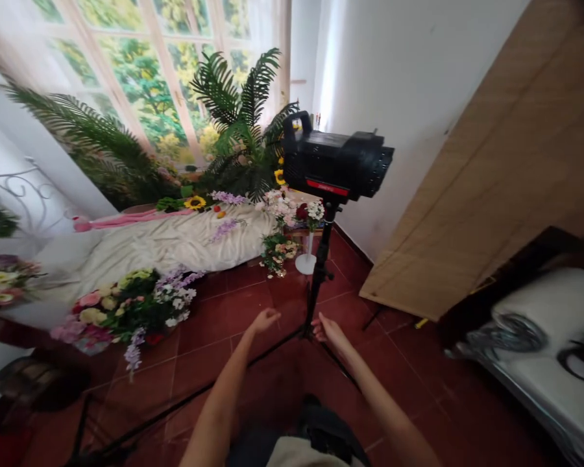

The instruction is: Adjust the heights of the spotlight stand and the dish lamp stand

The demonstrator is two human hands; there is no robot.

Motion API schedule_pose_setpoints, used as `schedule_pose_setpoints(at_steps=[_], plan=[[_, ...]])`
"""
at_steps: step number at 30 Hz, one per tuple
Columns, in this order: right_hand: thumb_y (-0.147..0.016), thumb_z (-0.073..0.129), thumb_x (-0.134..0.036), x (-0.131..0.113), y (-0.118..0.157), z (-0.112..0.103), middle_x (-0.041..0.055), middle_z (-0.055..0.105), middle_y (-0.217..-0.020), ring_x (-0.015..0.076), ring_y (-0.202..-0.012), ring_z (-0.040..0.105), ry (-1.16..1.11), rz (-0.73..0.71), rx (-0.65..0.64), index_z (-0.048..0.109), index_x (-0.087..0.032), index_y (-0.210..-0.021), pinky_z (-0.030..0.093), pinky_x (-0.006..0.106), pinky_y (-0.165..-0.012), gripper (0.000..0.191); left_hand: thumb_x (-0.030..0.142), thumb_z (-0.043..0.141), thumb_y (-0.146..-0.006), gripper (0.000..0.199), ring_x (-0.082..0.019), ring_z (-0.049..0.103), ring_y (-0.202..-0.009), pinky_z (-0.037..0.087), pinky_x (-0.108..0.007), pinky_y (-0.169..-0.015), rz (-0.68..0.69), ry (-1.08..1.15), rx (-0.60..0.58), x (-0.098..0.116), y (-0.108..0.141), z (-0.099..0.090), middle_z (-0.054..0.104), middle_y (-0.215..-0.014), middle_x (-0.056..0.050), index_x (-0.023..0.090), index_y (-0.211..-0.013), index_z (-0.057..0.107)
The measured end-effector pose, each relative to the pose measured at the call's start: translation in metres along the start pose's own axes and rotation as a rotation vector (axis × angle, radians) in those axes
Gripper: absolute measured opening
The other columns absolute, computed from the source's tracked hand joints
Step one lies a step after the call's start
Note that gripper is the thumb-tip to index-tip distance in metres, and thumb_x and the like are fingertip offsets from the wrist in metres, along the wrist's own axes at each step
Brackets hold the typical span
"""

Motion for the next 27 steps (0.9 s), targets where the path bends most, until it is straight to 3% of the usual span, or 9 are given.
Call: schedule_pose_setpoints(at_steps=[4,7,9,12,15,20,25,27], plan=[[-0.088,0.04,-0.053,-0.06,-0.009,-0.029,0.0045,0.063,-0.068,0.009,-0.055,0.057,-0.134,-0.042,-0.084,0.064,-0.015,-0.083,0.045,0.018,-0.053,0.045,0.042,0.072,-0.062,0.05,-0.018,0.06,-0.097,0.045,-0.037,-0.09,0.283,0.224,-0.064,0.096,-0.078,0.06,0.064,-0.101,-0.01,0.016,-0.101,0.055],[-0.091,0.035,-0.048,-0.093,-0.014,-0.034,0.0031,0.063,-0.067,0.0087,-0.056,0.057,-0.38,0.005,-0.184,0.062,-0.017,-0.086,0.045,0.018,-0.054,0.042,0.036,0.075,-0.06,0.055,-0.019,0.058,-0.104,0.043,-0.037,-0.093,0.398,0.329,-0.097,0.15,-0.106,0.093,0.062,-0.108,-0.012,0.017,-0.107,0.053],[-0.093,0.031,-0.044,-0.113,-0.019,-0.034,0.0021,0.061,-0.067,0.009,-0.056,0.056,-0.505,0.0,-0.242,0.06,-0.017,-0.088,0.044,0.018,-0.054,0.04,0.038,0.074,-0.061,0.051,-0.019,0.06,-0.097,0.046,-0.036,-0.089,0.417,0.378,-0.115,0.172,-0.113,0.112,0.064,-0.104,-0.011,0.016,-0.103,0.055],[-0.093,0.031,-0.043,-0.135,-0.028,-0.031,0.0016,0.059,-0.065,0.0106,-0.056,0.054,-0.493,-0.053,-0.278,0.057,-0.017,-0.083,0.044,0.02,-0.053,0.038,0.044,0.069,-0.065,0.039,-0.017,0.063,-0.08,0.05,-0.032,-0.077,0.396,0.388,-0.058,0.186,-0.115,0.126,0.066,-0.089,-0.009,0.013,-0.088,0.06],[-0.092,0.034,-0.043,-0.146,-0.038,-0.026,-0.0014,0.051,-0.057,0.0094,-0.047,0.046,-0.386,-0.089,-0.276,0.052,-0.019,-0.071,0.04,0.019,-0.047,0.037,0.048,0.065,-0.068,0.037,-0.016,0.06,-0.069,0.05,-0.029,-0.069,0.402,0.355,0.022,0.191,-0.114,0.129,0.064,-0.074,-0.007,0.013,-0.079,0.061],[-0.09,0.04,-0.04,-0.156,-0.047,-0.025,-0.0049,0.041,-0.053,0.007,-0.041,0.035,-0.279,-0.168,-0.26,0.044,-0.021,-0.064,0.033,0.017,-0.039,0.033,0.05,0.064,-0.068,0.038,-0.014,0.058,-0.065,0.049,-0.027,-0.066,0.442,0.337,0.031,0.193,-0.114,0.129,0.062,-0.07,-0.005,0.014,-0.079,0.06],[-0.086,0.047,-0.04,-0.162,-0.046,-0.04,-0.0029,0.048,-0.058,0.007,-0.044,0.037,-0.045,-0.272,-0.112,0.048,-0.019,-0.07,0.032,0.018,-0.043,0.027,0.049,0.062,-0.071,0.037,-0.017,0.061,-0.074,0.048,-0.03,-0.075,0.459,0.313,0.063,0.192,-0.117,0.13,0.065,-0.081,-0.008,0.014,-0.082,0.06],[-0.082,0.055,-0.04,-0.169,-0.04,-0.049,-0.0007,0.054,-0.064,0.0092,-0.052,0.045,0.191,-0.387,0.02,0.052,-0.018,-0.077,0.035,0.019,-0.049,0.023,0.048,0.062,-0.071,0.036,-0.017,0.061,-0.076,0.048,-0.031,-0.077,0.472,0.315,0.051,0.193,-0.117,0.132,0.065,-0.082,-0.009,0.014,-0.081,0.06]])
Point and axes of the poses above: each hand's wrist, its own y-axis away from the middle knuckle, its own z-axis out of the palm, x = y × z, the point moved 8 cm from there along -y, towards the middle knuckle
